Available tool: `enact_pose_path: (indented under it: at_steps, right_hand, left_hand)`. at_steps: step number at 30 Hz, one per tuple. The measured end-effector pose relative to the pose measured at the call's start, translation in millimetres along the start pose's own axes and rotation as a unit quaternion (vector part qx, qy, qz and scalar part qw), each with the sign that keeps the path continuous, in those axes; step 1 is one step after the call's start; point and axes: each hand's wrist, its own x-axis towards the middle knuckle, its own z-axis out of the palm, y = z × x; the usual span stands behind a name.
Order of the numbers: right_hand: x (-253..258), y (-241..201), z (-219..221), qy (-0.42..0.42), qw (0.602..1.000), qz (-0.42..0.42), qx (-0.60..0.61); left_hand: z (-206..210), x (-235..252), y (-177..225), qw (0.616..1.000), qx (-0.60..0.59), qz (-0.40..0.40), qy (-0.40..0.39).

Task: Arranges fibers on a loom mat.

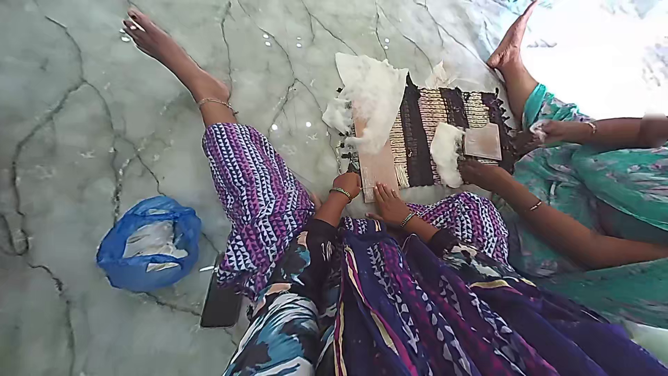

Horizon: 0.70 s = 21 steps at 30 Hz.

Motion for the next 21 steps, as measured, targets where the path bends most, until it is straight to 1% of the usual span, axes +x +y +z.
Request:
enact_pose_path:
  at_steps: [2, 3, 5, 7, 8, 12, 14, 15, 16, 18, 19, 21]
  right_hand:
    - [-11, -4, -12, -0.019, 1.000, 0.009, 0.020]
    - [-14, -5, -20, 0.007, 0.999, 0.021, 0.036]
    - [-9, 0, -25, 0.087, 0.994, 0.043, 0.044]
    - [0, 7, -23, 0.133, 0.989, 0.050, 0.036]
    - [4, 9, -23, 0.140, 0.989, 0.050, 0.026]
    - [10, 7, -31, 0.117, 0.992, 0.038, -0.012]
    - [7, 14, -36, 0.107, 0.992, 0.060, -0.020]
    - [4, 21, -40, 0.111, 0.990, 0.087, -0.013]
    - [0, 31, -47, 0.116, 0.985, 0.123, 0.017]
    - [-5, 56, -62, 0.127, 0.963, 0.198, 0.135]
    - [-5, 69, -66, 0.141, 0.944, 0.222, 0.199]
    - [1, 90, -66, 0.171, 0.914, 0.233, 0.286]
  left_hand:
    - [1, 1, 1, 0.999, 0.030, 0.019, -0.023]
    - [2, 1, 1, 0.999, 0.038, 0.023, -0.027]
    - [9, 1, -2, 0.999, 0.041, 0.030, -0.015]
    - [13, 1, -2, 0.999, 0.035, 0.039, 0.001]
    - [11, -1, -1, 0.999, 0.027, 0.041, 0.007]
    - [5, -6, -2, 0.998, 0.010, 0.052, 0.029]
    - [4, -7, -3, 0.998, 0.014, 0.042, 0.042]
    - [5, -7, -5, 0.998, 0.010, 0.036, 0.056]
    - [4, -7, -7, 0.997, -0.001, 0.027, 0.076]
    - [1, -7, -16, 0.990, -0.066, 0.018, 0.127]
    - [-4, -6, -19, 0.984, -0.110, 0.012, 0.137]
    - [-15, 3, -22, 0.974, -0.195, -0.015, 0.118]
